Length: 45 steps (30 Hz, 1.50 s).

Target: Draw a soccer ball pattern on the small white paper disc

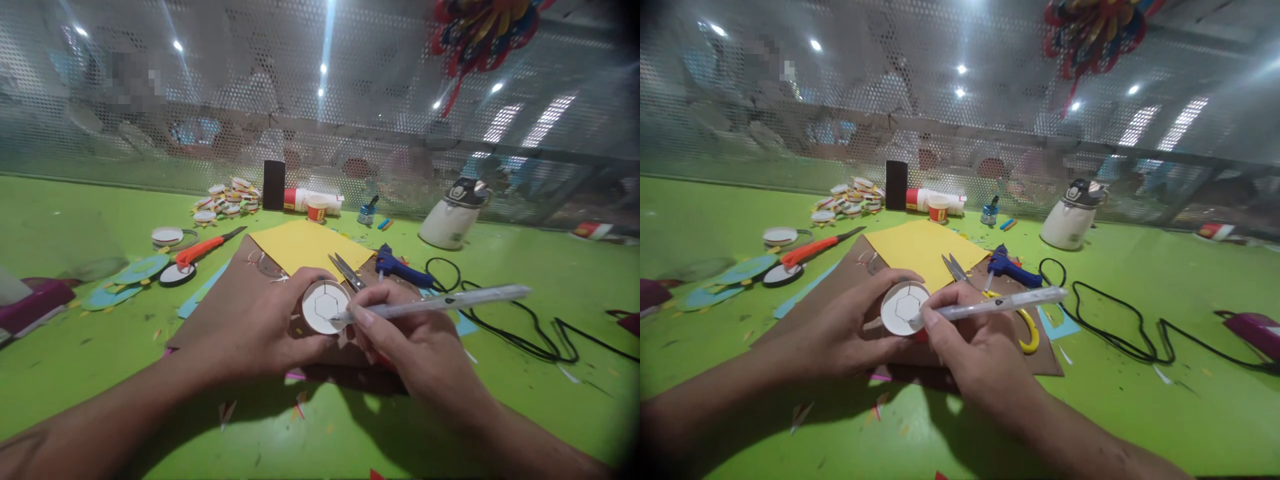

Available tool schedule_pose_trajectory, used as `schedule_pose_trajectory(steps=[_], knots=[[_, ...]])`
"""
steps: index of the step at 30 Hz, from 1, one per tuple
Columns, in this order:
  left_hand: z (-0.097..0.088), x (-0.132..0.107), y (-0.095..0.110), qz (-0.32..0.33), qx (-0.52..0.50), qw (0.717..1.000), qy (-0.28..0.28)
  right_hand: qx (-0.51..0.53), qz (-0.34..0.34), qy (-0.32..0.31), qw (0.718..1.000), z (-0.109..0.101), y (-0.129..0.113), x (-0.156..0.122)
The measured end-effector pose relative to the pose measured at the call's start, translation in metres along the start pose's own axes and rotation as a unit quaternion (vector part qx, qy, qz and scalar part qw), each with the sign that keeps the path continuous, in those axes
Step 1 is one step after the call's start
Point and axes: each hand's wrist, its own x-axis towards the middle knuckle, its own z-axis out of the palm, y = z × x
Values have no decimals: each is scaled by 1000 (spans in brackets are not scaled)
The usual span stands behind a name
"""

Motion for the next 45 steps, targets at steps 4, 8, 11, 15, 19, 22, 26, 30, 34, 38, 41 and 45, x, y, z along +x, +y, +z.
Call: schedule_pose_trajectory(steps=[4,8,11,15,19,22,26,30,34,38,41,45], knots=[[-1,1,3,10,18,1000,7,-5,-2,3,1000,1,-4,1],[-1,2,2,14,31,999,17,-14,-12,19,1000,2,-9,2],[-2,2,2,8,38,999,18,-21,-15,17,1000,3,-11,2],[-3,2,5,5,31,999,18,-17,-8,19,1000,3,-10,1],[-3,2,6,5,42,999,21,-16,-6,16,1000,2,-8,-1],[-4,2,4,6,46,999,19,-12,-8,15,1000,2,-8,0],[-4,1,3,5,44,999,15,-19,-14,3,1000,2,-8,1],[-2,1,4,8,31,999,17,-53,-26,1,998,2,-7,1],[-2,1,5,5,32,999,14,-62,-27,2,998,1,-6,2],[-3,2,5,-3,46,999,9,-58,-21,-6,998,1,-7,2],[-4,2,3,8,48,999,14,-53,-13,-11,998,2,-7,2],[-3,2,1,5,43,999,12,-69,-25,-13,997,1,-7,2]])
